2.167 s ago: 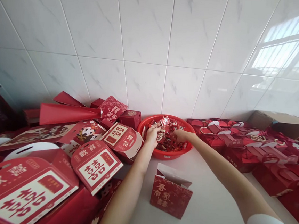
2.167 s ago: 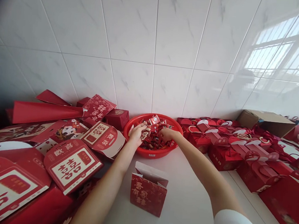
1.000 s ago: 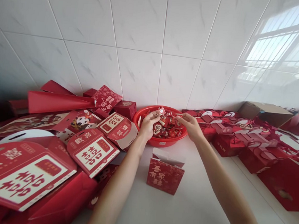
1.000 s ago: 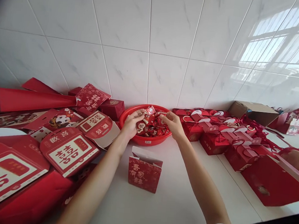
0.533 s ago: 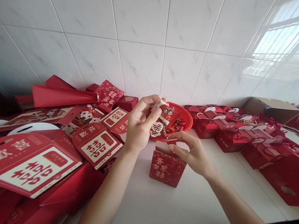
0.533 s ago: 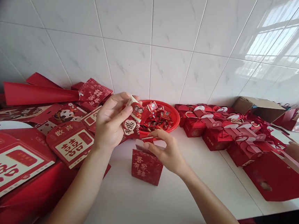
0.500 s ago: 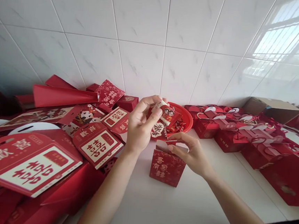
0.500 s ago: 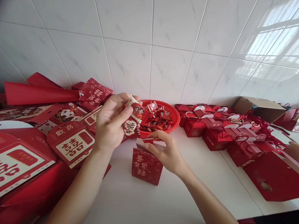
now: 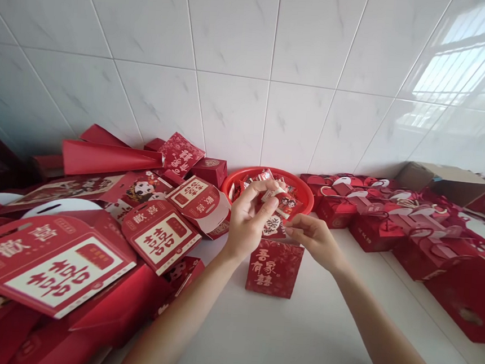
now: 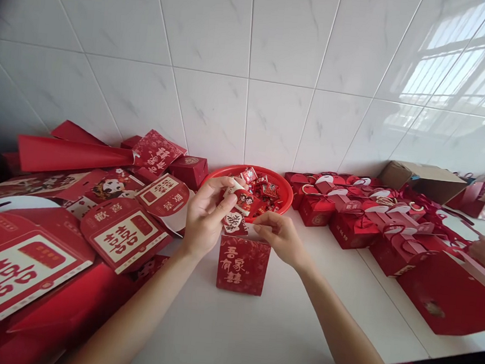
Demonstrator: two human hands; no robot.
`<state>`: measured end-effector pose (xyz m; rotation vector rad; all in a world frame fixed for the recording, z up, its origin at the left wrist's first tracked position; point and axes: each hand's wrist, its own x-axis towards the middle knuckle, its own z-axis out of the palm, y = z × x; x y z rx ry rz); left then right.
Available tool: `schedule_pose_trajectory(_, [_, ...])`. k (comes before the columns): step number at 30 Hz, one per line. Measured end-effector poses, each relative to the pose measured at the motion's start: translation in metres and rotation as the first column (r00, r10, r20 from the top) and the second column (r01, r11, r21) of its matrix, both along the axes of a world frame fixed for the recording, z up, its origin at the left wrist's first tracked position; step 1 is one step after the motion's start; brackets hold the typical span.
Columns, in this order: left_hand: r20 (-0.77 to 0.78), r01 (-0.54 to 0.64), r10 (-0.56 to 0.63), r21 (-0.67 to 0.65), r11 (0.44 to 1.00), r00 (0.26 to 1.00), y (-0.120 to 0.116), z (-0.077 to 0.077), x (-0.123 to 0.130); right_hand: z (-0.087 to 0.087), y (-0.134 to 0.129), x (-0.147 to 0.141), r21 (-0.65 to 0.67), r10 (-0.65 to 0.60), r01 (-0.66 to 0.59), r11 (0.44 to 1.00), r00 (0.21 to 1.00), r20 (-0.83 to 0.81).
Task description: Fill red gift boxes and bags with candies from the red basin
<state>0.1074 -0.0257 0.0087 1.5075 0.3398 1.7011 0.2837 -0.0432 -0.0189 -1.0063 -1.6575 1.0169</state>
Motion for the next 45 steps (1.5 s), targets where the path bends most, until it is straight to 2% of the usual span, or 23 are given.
schedule_pose_trajectory(2, [0.01,0.004,-0.005,0.024,1.0,1.0,0.001,-0.004,0.006,0.0,0.007,-0.002,0.043,-0.002,0.002,0.999,1.0,-0.001])
schedule_pose_trajectory(5, [-0.059,-0.002,0.007,0.088,0.996,0.998,0.004,-0.013,0.013,0.003,0.017,-0.004,0.066,-0.01,0.009,0.998,1.0,0.006])
schedule_pose_trajectory(9, [-0.157,-0.075,0.104,0.181,0.981,0.982,0.014,-0.028,0.014,0.003,0.031,-0.002,0.045,-0.004,0.005,0.999,1.0,-0.03])
schedule_pose_trajectory(13, [-0.24,-0.099,0.144,0.193,0.976,0.96,0.026,-0.035,0.009,0.0,0.039,0.005,-0.008,0.041,-0.042,0.999,0.995,-0.087])
schedule_pose_trajectory(18, [-0.357,-0.047,0.081,0.102,0.994,0.931,0.032,-0.034,0.004,-0.002,0.043,0.012,-0.139,0.074,-0.105,0.985,0.976,-0.207])
schedule_pose_trajectory(24, [-0.269,-0.131,0.129,0.011,0.991,0.954,0.032,-0.029,0.003,-0.001,0.05,0.017,-0.172,0.091,-0.125,0.977,0.977,-0.193])
schedule_pose_trajectory(26, [-0.285,-0.149,0.156,0.045,0.988,0.946,0.031,-0.027,0.002,0.001,0.052,0.019,-0.169,0.107,-0.135,0.976,0.98,-0.167])
schedule_pose_trajectory(30, [-0.422,-0.111,0.165,0.149,0.983,0.892,0.03,-0.023,0.0,0.003,0.057,0.021,-0.167,0.16,-0.187,0.968,0.974,-0.159])
schedule_pose_trajectory(36, [-0.374,-0.14,0.169,0.104,0.985,0.912,0.029,-0.018,-0.004,0.006,0.063,0.025,-0.136,0.187,-0.195,0.971,0.98,-0.071])
schedule_pose_trajectory(41, [-0.556,-0.07,0.154,0.169,0.983,0.817,0.03,-0.02,-0.003,0.005,0.066,0.027,-0.157,0.211,-0.226,0.961,0.972,-0.106])
schedule_pose_trajectory(45, [-0.598,-0.08,0.203,0.225,0.971,0.775,0.033,-0.02,-0.005,0.004,0.067,0.028,-0.158,0.198,-0.213,0.964,0.974,-0.106])
